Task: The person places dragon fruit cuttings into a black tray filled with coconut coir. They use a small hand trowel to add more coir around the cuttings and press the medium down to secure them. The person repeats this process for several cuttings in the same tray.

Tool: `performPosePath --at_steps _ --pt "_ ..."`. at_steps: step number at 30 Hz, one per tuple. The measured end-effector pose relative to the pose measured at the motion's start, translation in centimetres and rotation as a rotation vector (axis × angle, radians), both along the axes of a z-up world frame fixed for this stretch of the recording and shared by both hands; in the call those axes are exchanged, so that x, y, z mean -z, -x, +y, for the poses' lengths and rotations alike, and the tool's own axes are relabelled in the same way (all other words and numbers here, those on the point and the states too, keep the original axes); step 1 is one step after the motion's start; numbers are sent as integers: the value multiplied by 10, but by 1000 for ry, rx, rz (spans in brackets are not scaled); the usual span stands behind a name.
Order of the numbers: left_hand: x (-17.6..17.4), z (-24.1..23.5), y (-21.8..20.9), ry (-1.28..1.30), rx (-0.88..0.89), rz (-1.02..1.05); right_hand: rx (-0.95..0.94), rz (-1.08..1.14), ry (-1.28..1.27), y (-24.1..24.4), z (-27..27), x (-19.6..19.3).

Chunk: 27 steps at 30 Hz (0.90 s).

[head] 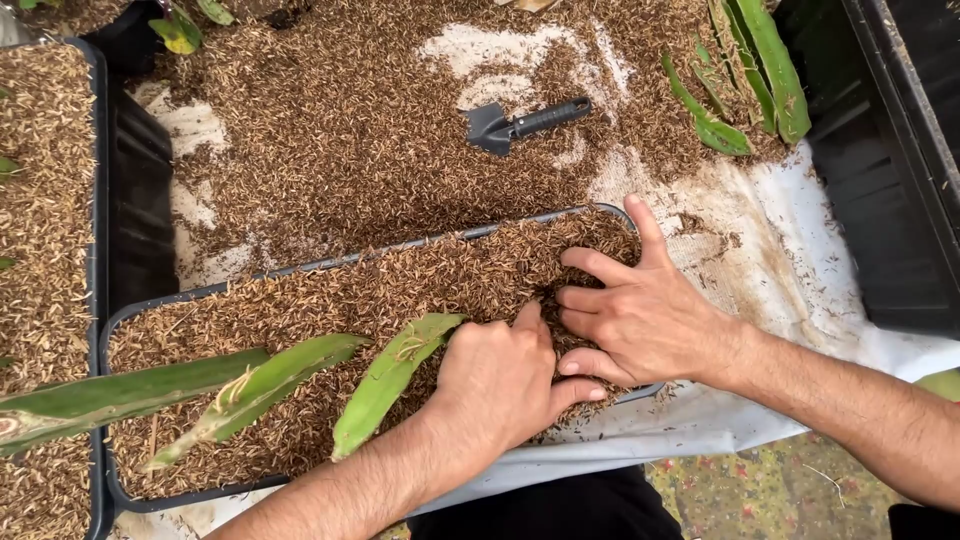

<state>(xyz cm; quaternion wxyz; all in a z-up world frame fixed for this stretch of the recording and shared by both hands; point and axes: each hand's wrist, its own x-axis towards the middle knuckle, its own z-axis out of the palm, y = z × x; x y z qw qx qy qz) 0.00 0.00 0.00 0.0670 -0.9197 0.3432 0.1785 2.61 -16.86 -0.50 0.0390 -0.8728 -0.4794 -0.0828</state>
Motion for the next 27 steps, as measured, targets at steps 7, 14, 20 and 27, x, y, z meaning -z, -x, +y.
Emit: performPosePath --at_steps 7,14,20,27 --pt "-5 6 3 8 2 -32 14 -7 -10 3 -2 0" --pt "3 3 4 106 13 -60 -16 -25 -43 2 -2 0" --pt "12 -4 0 32 23 -51 -2 6 12 0 2 0" --pt "-9 1 -3 -61 40 61 15 -19 22 2 -3 0"
